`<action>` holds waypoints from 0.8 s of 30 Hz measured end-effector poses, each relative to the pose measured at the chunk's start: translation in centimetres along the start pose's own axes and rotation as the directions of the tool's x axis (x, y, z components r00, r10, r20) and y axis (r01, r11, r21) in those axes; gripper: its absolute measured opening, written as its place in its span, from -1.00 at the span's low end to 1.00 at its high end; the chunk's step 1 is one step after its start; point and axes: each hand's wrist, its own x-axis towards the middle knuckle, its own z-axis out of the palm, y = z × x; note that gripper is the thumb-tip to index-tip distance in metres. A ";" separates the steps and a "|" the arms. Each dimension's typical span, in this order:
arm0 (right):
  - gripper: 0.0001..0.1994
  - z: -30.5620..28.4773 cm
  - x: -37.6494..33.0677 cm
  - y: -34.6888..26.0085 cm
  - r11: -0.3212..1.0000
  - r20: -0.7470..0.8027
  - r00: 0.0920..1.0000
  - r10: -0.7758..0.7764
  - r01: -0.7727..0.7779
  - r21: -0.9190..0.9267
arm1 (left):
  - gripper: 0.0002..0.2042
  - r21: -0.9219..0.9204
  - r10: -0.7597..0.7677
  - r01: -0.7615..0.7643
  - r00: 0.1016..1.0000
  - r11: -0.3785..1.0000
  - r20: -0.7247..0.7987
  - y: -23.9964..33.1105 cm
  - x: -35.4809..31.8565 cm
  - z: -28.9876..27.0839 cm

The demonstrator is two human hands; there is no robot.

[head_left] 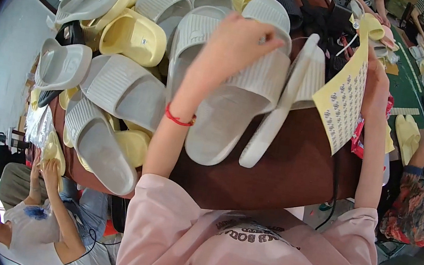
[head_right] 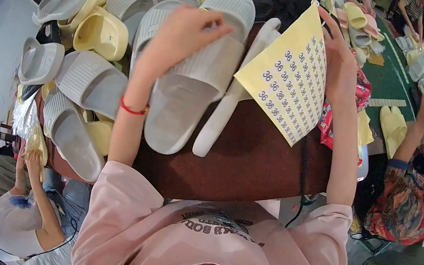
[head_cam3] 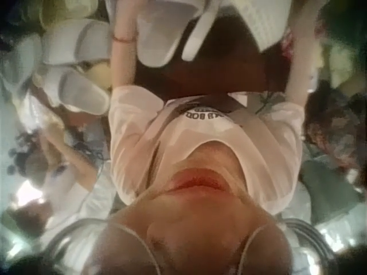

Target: Applying size sticker labels to the inside of slippers on a production line.

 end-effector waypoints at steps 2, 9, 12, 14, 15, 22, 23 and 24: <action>-0.38 0.2 0.4 -0.4 0.998 0.012 1.000 0.014 -0.013 -0.066 | -0.72 0.124 0.001 0.013 0.993 0.992 -0.115 -1.3 -0.6 -3.0; -0.38 -0.7 0.1 -0.6 0.767 0.412 0.844 0.342 0.002 -0.641 | -0.65 0.266 -0.341 0.476 0.839 0.838 -0.424 -5.9 -5.2 -12.7; -0.35 -0.6 -0.4 -0.1 0.439 0.324 0.865 0.383 0.138 -0.888 | -0.68 0.303 -0.430 0.562 0.807 0.770 -0.405 -6.4 -5.6 -12.7; -0.35 -0.3 -0.5 0.8 0.395 0.286 0.896 0.339 0.141 -0.908 | -0.68 0.231 -0.363 0.466 0.852 0.854 -0.376 -5.8 -4.9 -11.8; -0.35 -0.2 -0.6 1.4 0.348 0.246 0.926 0.286 0.138 -0.927 | -0.68 0.180 -0.313 0.401 0.872 0.898 -0.376 -5.3 -4.5 -10.9; -0.33 -0.6 -0.1 5.5 0.265 0.235 0.969 -0.077 0.247 -0.932 | -0.64 -0.100 -0.034 0.056 0.979 0.993 0.202 1.6 -2.3 -2.9; -0.34 -0.7 -0.1 5.6 0.307 0.209 0.976 -0.059 0.217 -0.927 | -0.64 -0.094 -0.075 0.100 0.968 0.990 0.240 2.1 -2.3 -2.5; -0.34 -0.7 -0.2 5.7 0.302 0.211 0.976 -0.048 0.215 -0.929 | -0.60 0.045 0.020 -0.026 0.991 0.999 0.130 2.4 -2.4 -2.1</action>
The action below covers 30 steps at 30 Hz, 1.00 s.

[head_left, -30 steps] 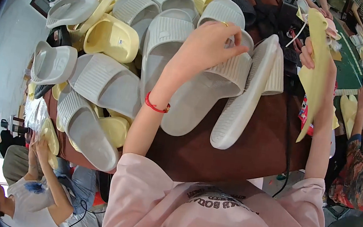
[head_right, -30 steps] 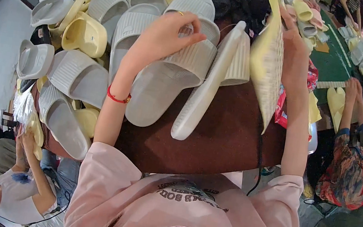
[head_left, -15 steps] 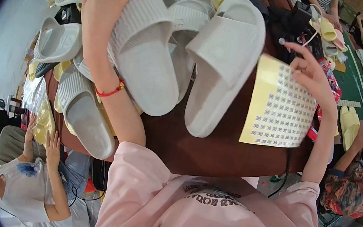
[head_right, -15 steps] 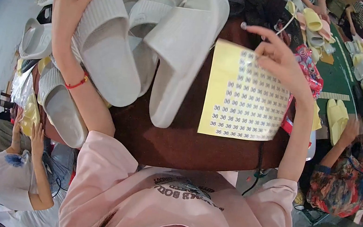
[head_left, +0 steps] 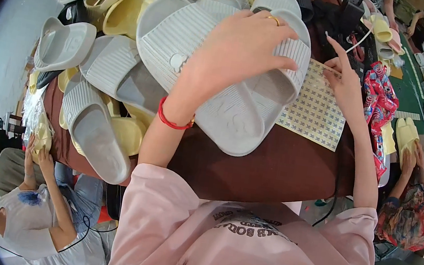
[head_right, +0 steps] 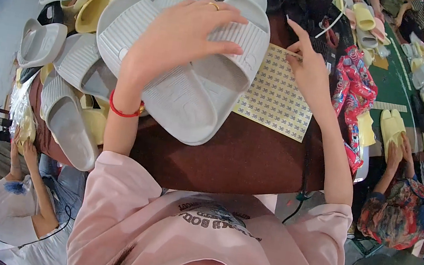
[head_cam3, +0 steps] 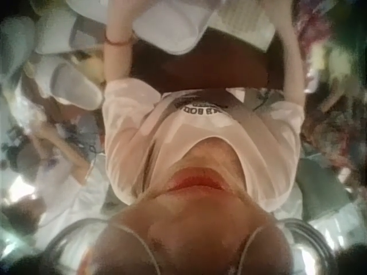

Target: Applying size sticker labels to the inside of slippers on a production line.

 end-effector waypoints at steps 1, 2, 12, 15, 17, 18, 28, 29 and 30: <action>-0.31 0.1 -0.1 0.0 0.999 0.061 0.998 0.034 -0.036 0.031 | -0.56 0.168 0.075 -0.066 0.996 0.984 -0.050 0.1 -0.1 0.2; -0.29 0.1 -0.2 -0.1 0.995 0.122 0.990 0.068 -0.076 0.062 | -0.56 0.162 0.108 -0.092 0.990 0.982 -0.095 0.0 -0.3 0.2; -0.28 -1.6 -0.4 -1.3 0.980 0.449 0.886 0.115 -0.176 0.096 | -0.55 0.067 -0.217 0.214 0.975 0.975 0.045 -0.2 0.1 -3.0; -0.36 -0.8 -0.5 -1.3 0.966 0.389 0.918 0.080 -0.167 0.196 | -0.65 -0.067 -0.367 0.378 0.921 0.924 0.127 1.2 1.0 -5.6; -0.41 -0.2 -0.4 -1.4 0.951 0.312 0.950 0.025 -0.118 0.285 | -0.73 -0.105 -0.474 0.496 0.862 0.862 0.178 1.8 1.1 -5.8; -0.43 0.0 -0.2 -1.6 0.942 0.195 0.981 -0.002 -0.064 0.331 | -0.70 -0.161 -0.472 0.474 0.880 0.866 0.053 1.7 1.2 -5.3; -0.05 0.8 -0.8 -3.0 0.788 0.194 0.981 0.031 -0.143 0.599 | -0.65 -0.175 -0.301 0.291 0.953 0.941 -0.033 0.1 0.3 -2.6; -0.07 0.8 -0.8 -2.7 0.801 0.172 0.984 0.047 -0.140 0.582 | -0.65 -0.151 -0.268 0.269 0.963 0.951 0.024 0.0 0.2 -2.6; -0.08 0.9 -0.9 -2.4 0.815 0.152 0.985 0.075 -0.149 0.560 | -0.63 -0.168 -0.263 0.263 0.965 0.950 0.024 0.0 0.1 -2.5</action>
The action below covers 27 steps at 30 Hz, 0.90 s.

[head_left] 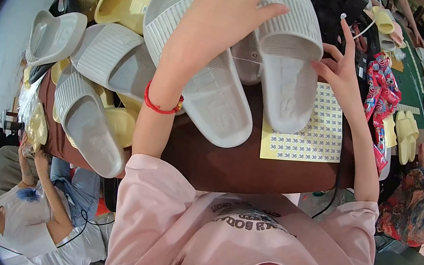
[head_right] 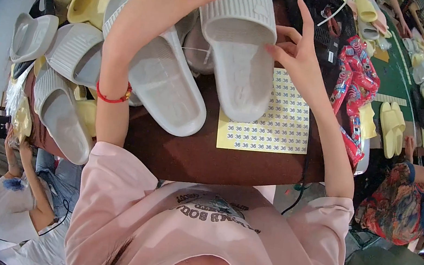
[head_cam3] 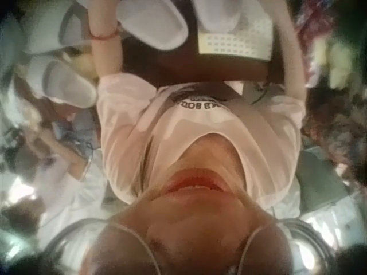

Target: Applying size sticker labels to the inside of slippers on a production line.

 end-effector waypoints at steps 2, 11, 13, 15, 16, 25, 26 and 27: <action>-0.09 -0.2 -0.1 0.4 1.000 0.006 1.000 0.007 -0.007 -0.001 | -0.62 -0.021 0.003 -0.003 1.000 1.000 0.001 0.1 -0.2 0.6; -0.83 -0.6 -0.5 -1.8 0.899 -0.213 0.914 -0.345 0.256 -0.356 | -0.81 0.029 0.411 -0.420 0.897 0.907 0.163 5.0 -5.8 3.1; -0.81 -1.4 -0.9 -2.8 0.963 0.017 0.991 -0.130 0.130 -0.236 | -0.62 0.108 0.245 -0.335 0.841 0.936 0.482 6.5 -7.5 3.6; -0.77 -1.4 -1.2 -3.0 0.986 0.323 0.938 0.125 -0.081 -0.145 | -0.59 0.247 0.079 -0.345 0.708 0.905 0.702 8.1 -7.7 6.0; -0.77 -1.4 -1.3 -3.0 0.985 0.321 0.938 0.132 -0.089 -0.145 | -0.59 0.231 0.078 -0.344 0.689 0.910 0.720 8.9 -7.7 7.3; -0.75 -0.7 -1.5 -1.9 0.939 0.486 0.815 0.315 -0.192 -0.287 | -0.57 0.520 0.009 -0.308 0.866 0.797 0.499 10.1 -10.0 12.3; -0.75 -0.7 -1.5 -1.9 0.939 0.486 0.816 0.314 -0.191 -0.286 | -0.56 0.514 -0.020 -0.308 0.844 0.800 0.536 10.1 -10.0 12.4; -0.76 -0.7 -1.6 -1.9 0.934 0.477 0.819 0.319 -0.186 -0.305 | -0.55 0.535 -0.038 -0.307 0.842 0.787 0.537 10.1 -9.9 12.4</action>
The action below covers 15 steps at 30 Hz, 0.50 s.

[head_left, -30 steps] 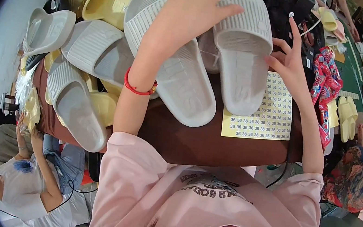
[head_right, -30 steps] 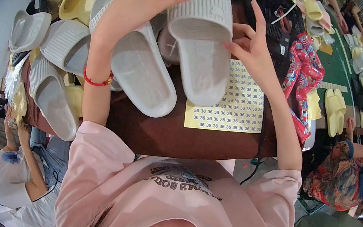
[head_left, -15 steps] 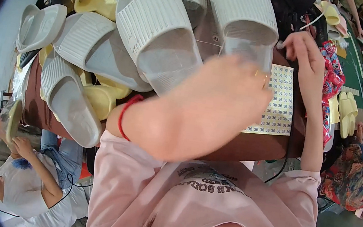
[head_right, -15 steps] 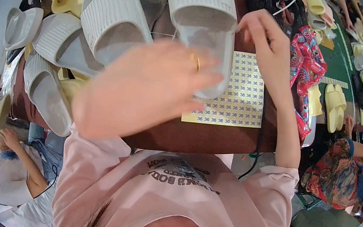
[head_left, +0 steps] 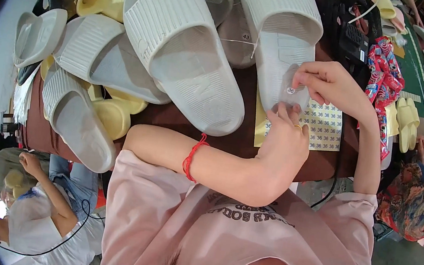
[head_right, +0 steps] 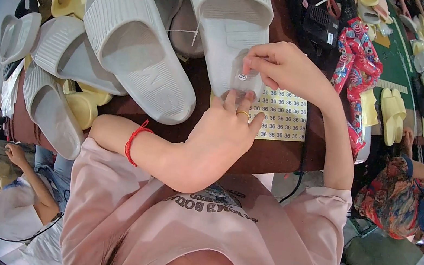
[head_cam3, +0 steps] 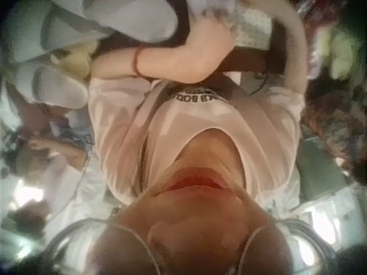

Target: Applying size sticker labels to the inside of slippers on a production line.

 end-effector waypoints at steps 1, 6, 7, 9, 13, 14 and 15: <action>-0.76 0.0 0.0 0.0 1.000 -0.009 1.000 0.006 -0.006 -0.018 | -0.55 -0.027 0.017 -0.016 0.999 1.000 0.038 -0.1 0.0 -0.1; -0.76 0.2 -0.2 -0.4 0.999 -0.037 0.999 0.000 -0.002 -0.041 | -0.56 0.005 0.048 -0.048 0.998 0.999 -0.035 -0.5 -0.3 -0.3; -0.76 0.2 -0.2 -0.4 0.999 -0.035 0.999 -0.001 0.000 -0.037 | -0.56 -0.002 0.037 -0.037 0.998 0.999 -0.056 -0.5 -0.3 -0.3; -0.76 0.2 -0.2 -0.6 0.999 -0.040 0.999 -0.004 0.002 -0.045 | -0.55 -0.043 0.006 -0.008 0.999 0.999 -0.048 -0.4 -0.2 -0.4; -0.78 0.4 -0.3 -0.7 0.995 -0.068 0.997 -0.023 0.016 -0.103 | -0.56 0.020 -0.005 0.007 0.993 1.000 -0.122 -0.4 -0.3 -0.7; -0.78 0.4 -0.3 -0.8 0.994 -0.071 0.997 -0.026 0.019 -0.106 | -0.57 0.019 -0.033 0.036 0.984 0.999 -0.174 -0.5 -0.2 -0.7; -0.79 0.5 -0.4 -0.8 0.991 -0.086 0.995 -0.053 0.042 -0.128 | -0.57 0.062 -0.036 0.049 0.982 0.997 -0.184 -0.6 -0.1 -0.8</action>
